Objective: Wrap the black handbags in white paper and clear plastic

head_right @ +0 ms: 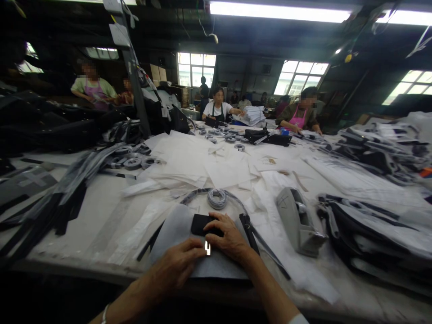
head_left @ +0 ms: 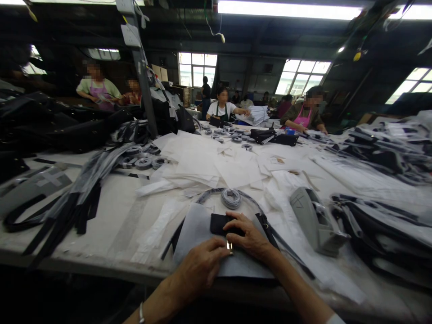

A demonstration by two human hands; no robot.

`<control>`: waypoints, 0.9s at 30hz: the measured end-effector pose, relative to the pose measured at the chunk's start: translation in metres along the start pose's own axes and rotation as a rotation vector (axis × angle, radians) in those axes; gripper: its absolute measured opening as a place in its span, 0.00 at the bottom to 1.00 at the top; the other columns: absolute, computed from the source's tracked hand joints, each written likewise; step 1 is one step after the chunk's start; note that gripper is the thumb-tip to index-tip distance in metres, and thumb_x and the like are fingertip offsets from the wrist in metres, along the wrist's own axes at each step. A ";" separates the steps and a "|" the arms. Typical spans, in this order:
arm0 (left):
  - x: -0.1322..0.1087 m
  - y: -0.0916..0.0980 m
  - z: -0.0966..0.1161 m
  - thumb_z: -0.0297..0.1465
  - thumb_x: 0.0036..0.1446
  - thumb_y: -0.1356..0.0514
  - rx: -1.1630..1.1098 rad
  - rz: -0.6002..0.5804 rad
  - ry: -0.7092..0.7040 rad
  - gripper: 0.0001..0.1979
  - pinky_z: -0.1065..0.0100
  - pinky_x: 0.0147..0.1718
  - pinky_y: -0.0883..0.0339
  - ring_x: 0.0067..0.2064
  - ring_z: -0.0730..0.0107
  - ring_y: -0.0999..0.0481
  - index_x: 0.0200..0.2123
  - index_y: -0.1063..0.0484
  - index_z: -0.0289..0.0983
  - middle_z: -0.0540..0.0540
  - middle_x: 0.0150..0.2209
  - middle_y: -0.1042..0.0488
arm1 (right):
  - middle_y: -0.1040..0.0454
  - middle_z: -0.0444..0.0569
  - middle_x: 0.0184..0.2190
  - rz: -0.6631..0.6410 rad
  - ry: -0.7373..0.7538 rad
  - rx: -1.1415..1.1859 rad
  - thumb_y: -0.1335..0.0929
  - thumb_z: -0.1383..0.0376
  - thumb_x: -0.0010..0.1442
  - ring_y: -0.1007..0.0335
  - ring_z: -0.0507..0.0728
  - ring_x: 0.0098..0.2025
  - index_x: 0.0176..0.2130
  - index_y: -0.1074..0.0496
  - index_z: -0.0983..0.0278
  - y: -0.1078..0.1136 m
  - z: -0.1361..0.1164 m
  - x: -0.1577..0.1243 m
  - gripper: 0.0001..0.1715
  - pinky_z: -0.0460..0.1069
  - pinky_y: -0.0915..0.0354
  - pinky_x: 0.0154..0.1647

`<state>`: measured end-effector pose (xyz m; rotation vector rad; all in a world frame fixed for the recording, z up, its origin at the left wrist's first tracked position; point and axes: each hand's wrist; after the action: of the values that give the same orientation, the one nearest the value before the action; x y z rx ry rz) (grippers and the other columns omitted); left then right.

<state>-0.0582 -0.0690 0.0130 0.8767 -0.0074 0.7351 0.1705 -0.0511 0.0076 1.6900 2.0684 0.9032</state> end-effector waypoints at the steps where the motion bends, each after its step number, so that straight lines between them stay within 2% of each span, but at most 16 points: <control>1: -0.002 -0.004 -0.003 0.16 0.56 0.52 0.015 0.015 -0.019 0.27 0.66 0.56 0.33 0.55 0.67 0.27 0.55 0.31 0.42 0.44 0.55 0.29 | 0.34 0.49 0.62 -0.005 -0.003 0.000 0.29 0.63 0.58 0.41 0.63 0.65 0.42 0.21 0.55 0.000 -0.001 -0.001 0.10 0.61 0.48 0.67; 4: -0.002 -0.013 -0.011 0.17 0.59 0.51 0.121 0.053 -0.080 0.25 0.64 0.57 0.33 0.56 0.65 0.28 0.56 0.32 0.40 0.43 0.57 0.28 | 0.34 0.49 0.63 0.006 -0.010 -0.041 0.29 0.63 0.59 0.42 0.63 0.65 0.40 0.20 0.55 -0.002 -0.002 -0.003 0.09 0.61 0.48 0.67; 6: -0.001 -0.017 -0.013 0.18 0.62 0.51 0.197 0.069 -0.108 0.21 0.63 0.55 0.31 0.54 0.64 0.26 0.54 0.31 0.39 0.43 0.54 0.26 | 0.34 0.49 0.63 0.019 -0.008 -0.076 0.29 0.64 0.58 0.42 0.63 0.65 0.40 0.20 0.55 -0.003 -0.003 -0.003 0.09 0.60 0.48 0.66; 8: 0.001 -0.019 -0.012 0.19 0.64 0.50 0.242 0.084 -0.102 0.18 0.64 0.53 0.30 0.51 0.65 0.24 0.52 0.30 0.38 0.43 0.51 0.24 | 0.35 0.49 0.63 0.019 -0.013 -0.092 0.30 0.66 0.57 0.42 0.63 0.65 0.39 0.20 0.56 -0.004 -0.003 -0.003 0.09 0.60 0.48 0.66; 10: 0.001 -0.020 -0.011 0.20 0.64 0.49 0.254 0.097 -0.095 0.18 0.65 0.54 0.31 0.52 0.65 0.25 0.53 0.30 0.38 0.44 0.52 0.25 | 0.35 0.50 0.63 0.010 -0.021 -0.094 0.30 0.67 0.57 0.42 0.62 0.65 0.38 0.20 0.56 -0.005 -0.003 -0.002 0.09 0.60 0.48 0.66; 13: 0.001 -0.019 -0.010 0.20 0.64 0.47 0.243 0.081 -0.104 0.19 0.66 0.56 0.33 0.55 0.66 0.27 0.56 0.32 0.40 0.45 0.56 0.27 | 0.36 0.50 0.64 -0.011 -0.024 -0.122 0.31 0.68 0.57 0.42 0.62 0.66 0.38 0.20 0.56 -0.004 -0.003 -0.002 0.10 0.60 0.48 0.66; 18: 0.004 -0.020 -0.006 0.21 0.62 0.44 0.303 0.015 -0.010 0.16 0.61 0.55 0.33 0.51 0.64 0.25 0.51 0.29 0.41 0.47 0.51 0.24 | 0.35 0.50 0.64 -0.009 0.074 -0.260 0.30 0.68 0.59 0.41 0.63 0.65 0.40 0.19 0.54 0.001 -0.007 -0.006 0.11 0.63 0.51 0.67; 20: 0.005 -0.022 -0.006 0.20 0.62 0.44 0.315 -0.001 0.007 0.16 0.58 0.57 0.35 0.50 0.64 0.24 0.50 0.29 0.42 0.47 0.50 0.24 | 0.30 0.48 0.59 -0.036 0.155 -0.318 0.29 0.68 0.59 0.37 0.63 0.62 0.39 0.19 0.53 0.005 -0.010 -0.008 0.11 0.64 0.50 0.66; 23: 0.004 -0.025 -0.009 0.20 0.60 0.44 0.320 0.028 0.006 0.17 0.57 0.57 0.36 0.50 0.63 0.25 0.49 0.29 0.42 0.47 0.50 0.25 | 0.22 0.46 0.45 -0.091 0.245 -0.365 0.26 0.68 0.58 0.30 0.60 0.51 0.39 0.19 0.52 0.009 -0.015 -0.010 0.10 0.58 0.40 0.57; 25: 0.002 -0.026 -0.012 0.19 0.59 0.44 0.300 0.064 -0.005 0.18 0.60 0.54 0.33 0.49 0.63 0.25 0.49 0.28 0.42 0.46 0.50 0.26 | 0.22 0.45 0.38 -0.125 0.263 -0.376 0.25 0.67 0.57 0.29 0.57 0.44 0.39 0.19 0.53 0.010 -0.017 -0.011 0.10 0.54 0.37 0.50; 27: 0.001 -0.025 -0.014 0.19 0.59 0.45 0.257 0.085 -0.020 0.18 0.65 0.51 0.32 0.49 0.64 0.25 0.49 0.28 0.43 0.46 0.50 0.26 | 0.22 0.44 0.37 -0.168 0.272 -0.395 0.26 0.67 0.58 0.29 0.55 0.42 0.39 0.19 0.55 0.011 -0.019 -0.009 0.09 0.51 0.37 0.47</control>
<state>-0.0469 -0.0686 -0.0135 1.1343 0.0324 0.8185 0.1696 -0.0635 0.0277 1.2268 1.9839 1.4365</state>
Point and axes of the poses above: each hand's wrist, its own x-axis towards the middle knuckle, its own y-axis out of the back of the hand, z = x × y
